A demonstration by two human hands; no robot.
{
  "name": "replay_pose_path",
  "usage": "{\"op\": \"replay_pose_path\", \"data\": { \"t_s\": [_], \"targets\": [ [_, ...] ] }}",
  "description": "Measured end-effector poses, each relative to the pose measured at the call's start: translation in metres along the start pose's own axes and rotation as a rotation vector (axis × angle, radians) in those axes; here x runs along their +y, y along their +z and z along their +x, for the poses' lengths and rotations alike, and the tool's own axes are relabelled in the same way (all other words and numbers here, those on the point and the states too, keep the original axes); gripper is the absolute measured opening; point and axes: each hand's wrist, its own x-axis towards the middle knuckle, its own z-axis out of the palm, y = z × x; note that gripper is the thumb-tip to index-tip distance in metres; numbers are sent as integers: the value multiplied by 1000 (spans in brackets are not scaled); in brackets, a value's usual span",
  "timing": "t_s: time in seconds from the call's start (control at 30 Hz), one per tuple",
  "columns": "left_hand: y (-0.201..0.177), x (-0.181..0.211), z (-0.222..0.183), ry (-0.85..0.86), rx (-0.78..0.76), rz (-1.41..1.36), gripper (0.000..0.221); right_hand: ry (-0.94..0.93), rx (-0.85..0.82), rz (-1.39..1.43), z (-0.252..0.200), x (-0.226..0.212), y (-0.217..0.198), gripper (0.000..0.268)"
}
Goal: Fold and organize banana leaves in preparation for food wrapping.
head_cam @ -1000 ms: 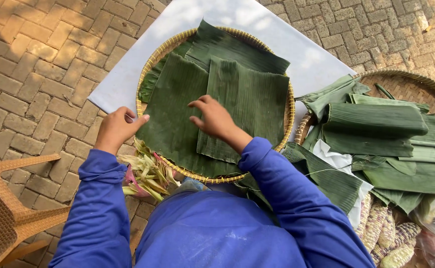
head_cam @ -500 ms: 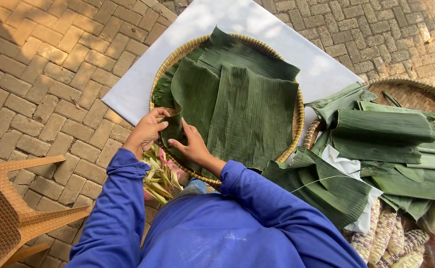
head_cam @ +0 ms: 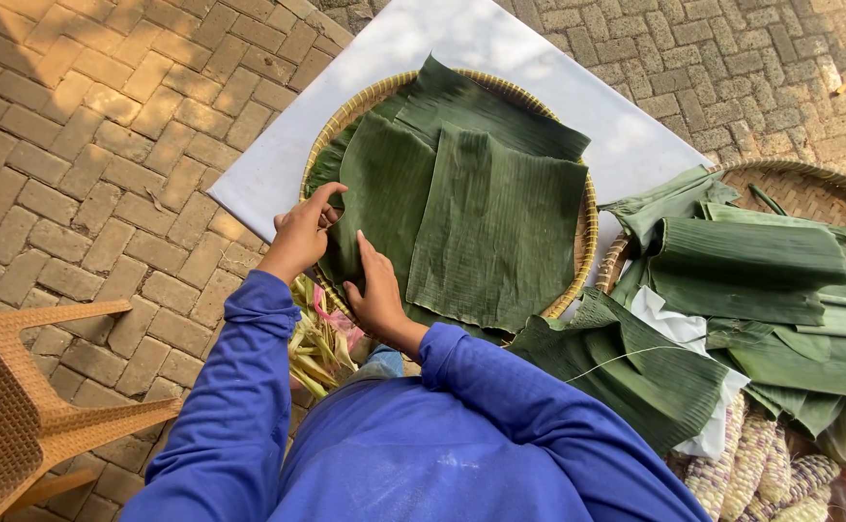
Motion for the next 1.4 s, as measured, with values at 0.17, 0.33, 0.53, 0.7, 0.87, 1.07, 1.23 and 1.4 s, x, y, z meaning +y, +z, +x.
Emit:
{"op": "replay_pose_path", "data": {
  "t_s": [0.17, 0.33, 0.53, 0.7, 0.87, 1.07, 1.23, 1.4],
  "targets": [
    [-4, 4, -3, 168, 4, 696, 73, -109, 71, 53, 4, 1, 4, 90],
    [-4, 47, -6, -377, -118, 373, 66, -51, 93, 77, 5, 3, 7, 89],
    [1, 5, 1, 108, -118, 118, 61, -30, 95, 96, -2, 3, 5, 87],
    [-3, 26, -7, -228, -113, -194, 51, -99, 126, 117, -12, 12, 0, 88],
    [-11, -17, -3, 239, 211, 491, 45, -265, -31, -8, -16, 27, 3, 85],
    [-7, -7, -24, 220, 335, 766, 59, -323, -338, -195, -21, 19, -7, 67],
    [-5, -10, -28, 191, 378, 809, 55, -335, -488, -279, -27, 20, -7, 81],
    [9, -10, -19, 213, 432, 851, 51, -290, -516, -259, -19, 15, -14, 81]
  ]
}}
